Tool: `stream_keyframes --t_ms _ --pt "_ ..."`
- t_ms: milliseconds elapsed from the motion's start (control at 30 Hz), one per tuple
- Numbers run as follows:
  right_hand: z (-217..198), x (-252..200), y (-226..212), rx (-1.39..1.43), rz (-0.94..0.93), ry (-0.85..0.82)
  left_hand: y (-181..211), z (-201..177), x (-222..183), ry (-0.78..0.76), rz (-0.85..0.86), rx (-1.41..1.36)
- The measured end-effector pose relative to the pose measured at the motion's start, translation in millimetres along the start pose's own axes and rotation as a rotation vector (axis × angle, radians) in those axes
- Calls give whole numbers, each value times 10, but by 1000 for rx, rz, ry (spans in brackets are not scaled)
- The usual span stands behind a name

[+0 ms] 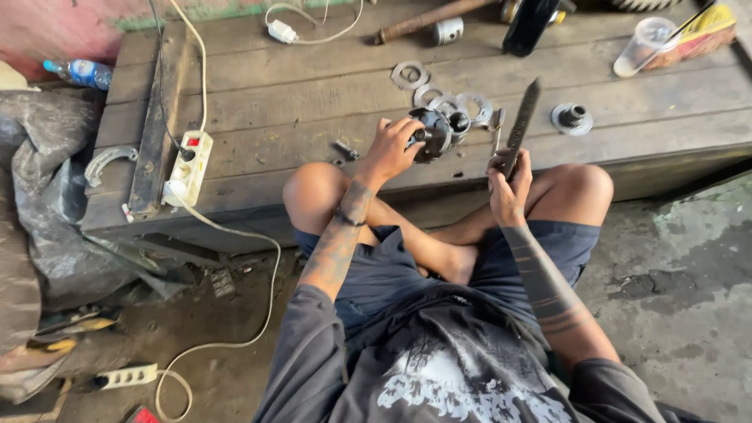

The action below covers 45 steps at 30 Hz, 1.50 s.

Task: Cleaning a motorcycle clutch component using a wire brush and a scraper on a wooden workbench.

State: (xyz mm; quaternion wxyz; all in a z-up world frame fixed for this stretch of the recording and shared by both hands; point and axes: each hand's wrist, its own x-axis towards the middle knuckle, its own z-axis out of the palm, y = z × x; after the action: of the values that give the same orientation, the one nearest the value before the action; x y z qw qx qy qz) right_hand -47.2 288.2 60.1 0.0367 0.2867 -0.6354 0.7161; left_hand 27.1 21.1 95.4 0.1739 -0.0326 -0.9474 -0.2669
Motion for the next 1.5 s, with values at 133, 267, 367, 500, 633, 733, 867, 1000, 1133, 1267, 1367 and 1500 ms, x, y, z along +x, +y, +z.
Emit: stream_keyframes --t_ms 133,267,367,500,633,733,867,1000,1133,1267,1367,1500 --pt "63 157 -499 180 64 22 586 -300 32 244 84 -147" --pt "154 158 -898 408 178 50 1177 -691 -103 370 119 -369" --pt "179 115 -966 519 187 64 1429 -922 -204 419 199 -344" --pt "181 80 -960 409 200 86 1660 -1126 -352 523 323 -79" --pt "214 28 -887 369 139 74 1863 -1268 -503 598 374 125" --pt "378 -128 -1084 417 276 141 1977 -1332 -592 644 433 286" --pt "370 -409 -1159 -46 46 99 2070 -1230 -709 692 446 418" --pt "395 -576 -1265 -376 -150 10 2094 -1126 -739 658 505 375" --pt "386 -668 -1244 -315 -108 59 2109 -1035 -704 655 506 303" --pt "414 -644 -1247 -190 -91 93 2045 -1055 -741 645 485 322" --pt "263 -614 -626 -249 -277 47 1945 -1066 -679 637 465 254" --pt "228 -817 -478 849 444 -60 1797 -971 -687 559 373 103"
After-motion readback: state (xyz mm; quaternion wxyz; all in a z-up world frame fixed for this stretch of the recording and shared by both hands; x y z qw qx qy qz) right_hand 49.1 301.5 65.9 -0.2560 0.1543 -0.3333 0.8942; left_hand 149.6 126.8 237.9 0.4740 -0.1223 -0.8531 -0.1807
